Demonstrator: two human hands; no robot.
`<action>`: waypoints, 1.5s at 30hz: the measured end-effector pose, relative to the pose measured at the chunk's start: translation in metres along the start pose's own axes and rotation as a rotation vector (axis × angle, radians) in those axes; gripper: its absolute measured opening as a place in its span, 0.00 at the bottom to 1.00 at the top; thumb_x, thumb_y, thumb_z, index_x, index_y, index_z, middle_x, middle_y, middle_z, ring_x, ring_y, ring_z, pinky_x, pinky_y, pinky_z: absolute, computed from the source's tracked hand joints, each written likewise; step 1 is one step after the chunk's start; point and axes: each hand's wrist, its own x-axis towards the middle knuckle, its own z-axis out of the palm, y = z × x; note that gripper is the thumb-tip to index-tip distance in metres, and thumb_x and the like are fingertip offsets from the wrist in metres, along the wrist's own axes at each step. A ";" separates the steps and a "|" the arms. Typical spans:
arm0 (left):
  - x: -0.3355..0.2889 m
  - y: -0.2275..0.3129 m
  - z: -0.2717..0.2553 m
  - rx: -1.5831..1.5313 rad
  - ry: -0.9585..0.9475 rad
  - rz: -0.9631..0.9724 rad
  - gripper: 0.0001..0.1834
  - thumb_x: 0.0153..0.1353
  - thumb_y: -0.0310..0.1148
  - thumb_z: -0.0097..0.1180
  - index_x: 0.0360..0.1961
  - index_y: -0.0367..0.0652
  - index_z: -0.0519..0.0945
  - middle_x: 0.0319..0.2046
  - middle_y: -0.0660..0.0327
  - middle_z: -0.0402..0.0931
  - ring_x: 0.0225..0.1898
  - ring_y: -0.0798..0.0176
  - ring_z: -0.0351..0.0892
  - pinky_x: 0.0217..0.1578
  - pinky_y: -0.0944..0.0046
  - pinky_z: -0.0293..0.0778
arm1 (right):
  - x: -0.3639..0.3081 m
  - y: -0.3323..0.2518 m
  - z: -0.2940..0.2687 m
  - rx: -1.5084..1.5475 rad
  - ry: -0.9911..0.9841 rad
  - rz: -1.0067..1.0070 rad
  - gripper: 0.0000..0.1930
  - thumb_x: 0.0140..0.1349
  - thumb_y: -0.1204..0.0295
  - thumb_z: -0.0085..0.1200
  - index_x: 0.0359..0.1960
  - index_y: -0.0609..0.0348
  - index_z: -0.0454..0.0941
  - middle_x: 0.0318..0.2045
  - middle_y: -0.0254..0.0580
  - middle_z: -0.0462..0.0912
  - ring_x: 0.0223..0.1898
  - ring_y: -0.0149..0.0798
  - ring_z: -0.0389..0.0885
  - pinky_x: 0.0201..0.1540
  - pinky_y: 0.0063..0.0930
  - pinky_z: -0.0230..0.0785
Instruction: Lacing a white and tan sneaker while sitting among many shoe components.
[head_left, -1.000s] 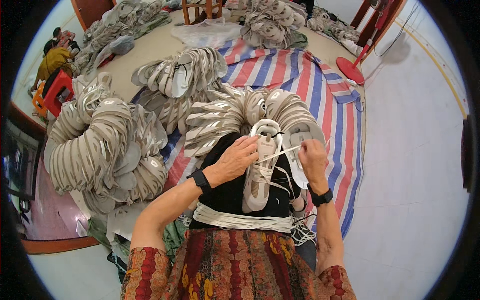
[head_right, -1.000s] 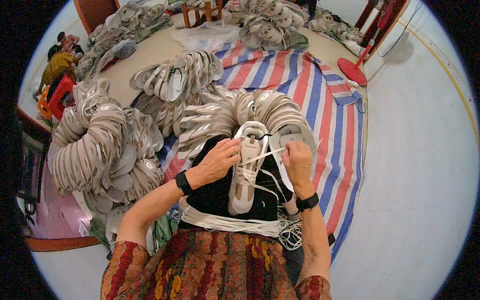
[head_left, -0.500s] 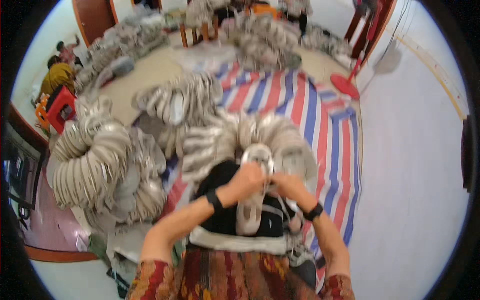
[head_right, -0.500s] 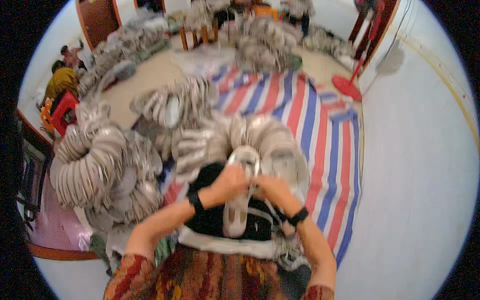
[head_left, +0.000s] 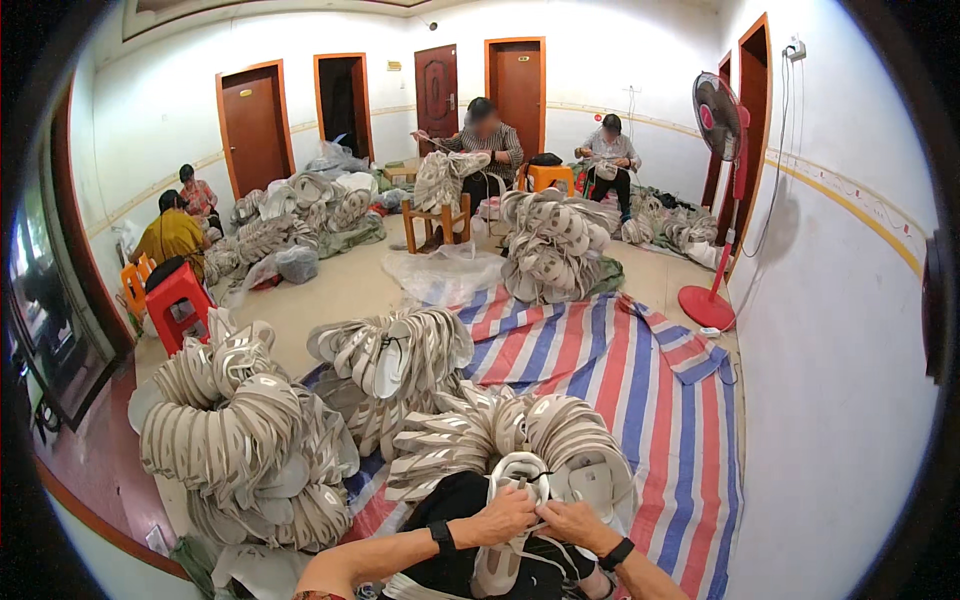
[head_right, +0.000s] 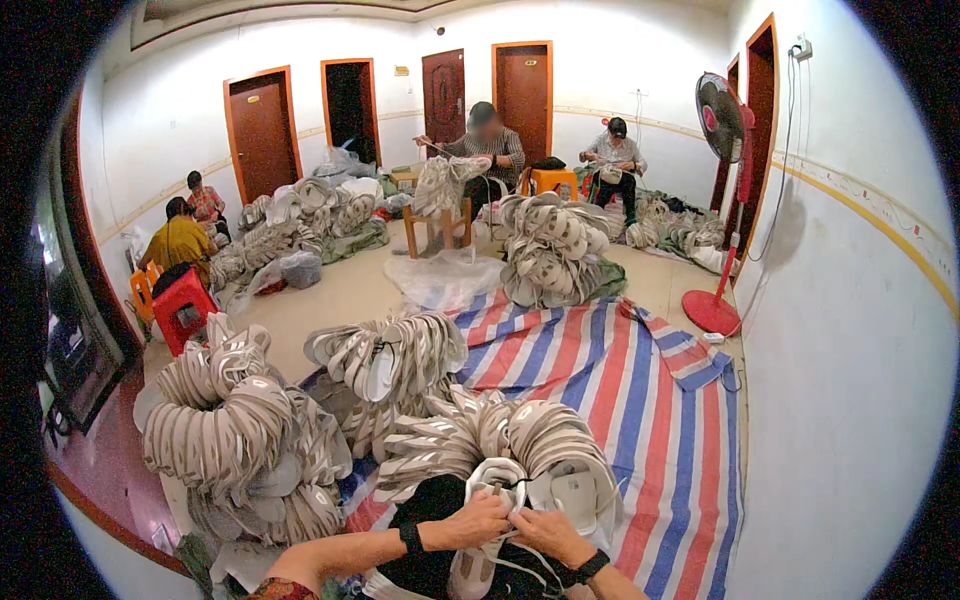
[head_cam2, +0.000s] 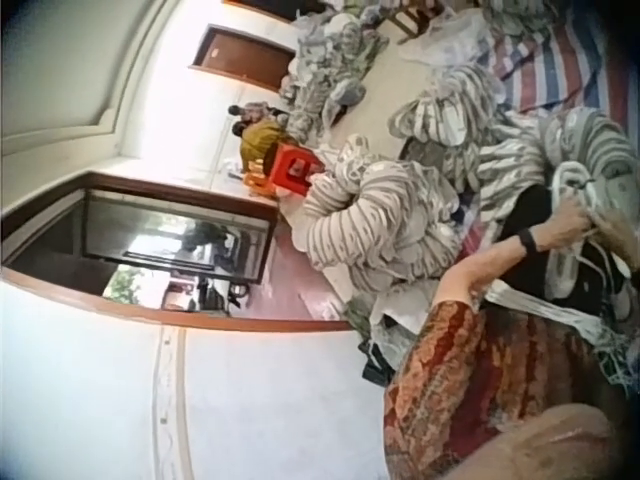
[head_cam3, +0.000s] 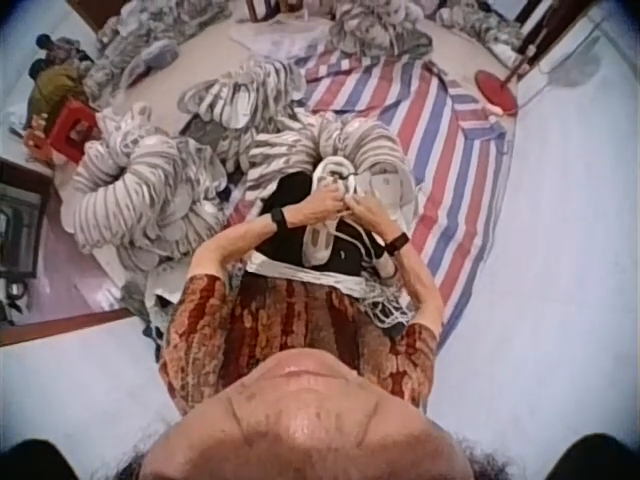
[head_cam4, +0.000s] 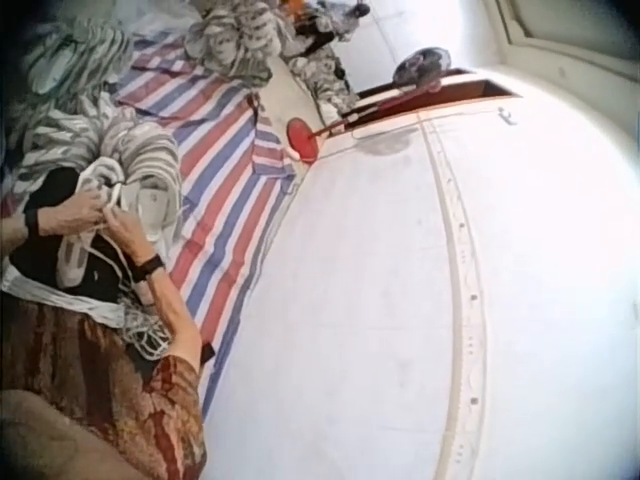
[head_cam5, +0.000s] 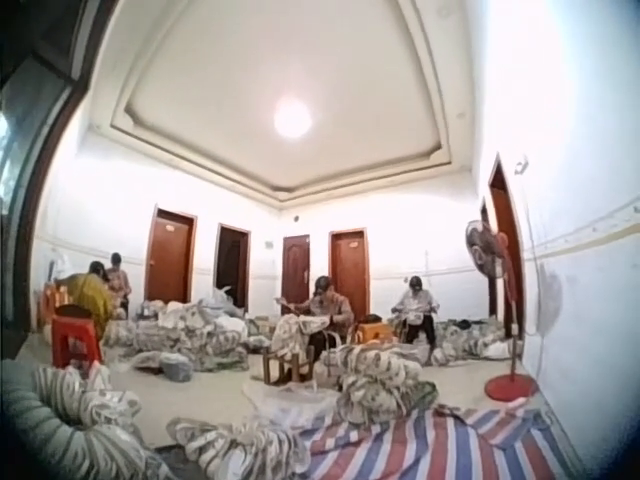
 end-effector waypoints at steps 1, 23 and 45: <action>0.000 0.000 0.000 -0.004 0.031 0.008 0.04 0.47 0.33 0.51 0.20 0.47 0.73 0.28 0.65 0.64 0.34 0.62 0.64 0.36 0.60 0.56 | 0.001 0.001 0.000 0.003 0.052 -0.020 0.18 0.49 0.57 0.57 0.33 0.55 0.68 0.25 0.36 0.71 0.24 0.40 0.76 0.20 0.32 0.66; -0.168 -0.086 -0.114 0.341 0.510 -0.814 0.08 0.49 0.30 0.50 0.17 0.39 0.70 0.19 0.53 0.68 0.26 0.48 0.67 0.29 0.53 0.61 | 0.007 0.032 0.015 0.926 -0.069 0.600 0.14 0.53 0.67 0.55 0.43 0.53 0.76 0.26 0.31 0.76 0.28 0.26 0.70 0.33 0.22 0.65; -0.055 -0.022 -0.036 -0.995 0.124 -0.809 0.10 0.55 0.27 0.53 0.36 0.41 0.66 0.15 0.68 0.66 0.16 0.77 0.62 0.16 0.76 0.58 | -0.040 -0.072 -0.030 1.087 0.529 0.769 0.14 0.52 0.74 0.53 0.42 0.59 0.70 0.23 0.25 0.67 0.25 0.22 0.65 0.27 0.17 0.60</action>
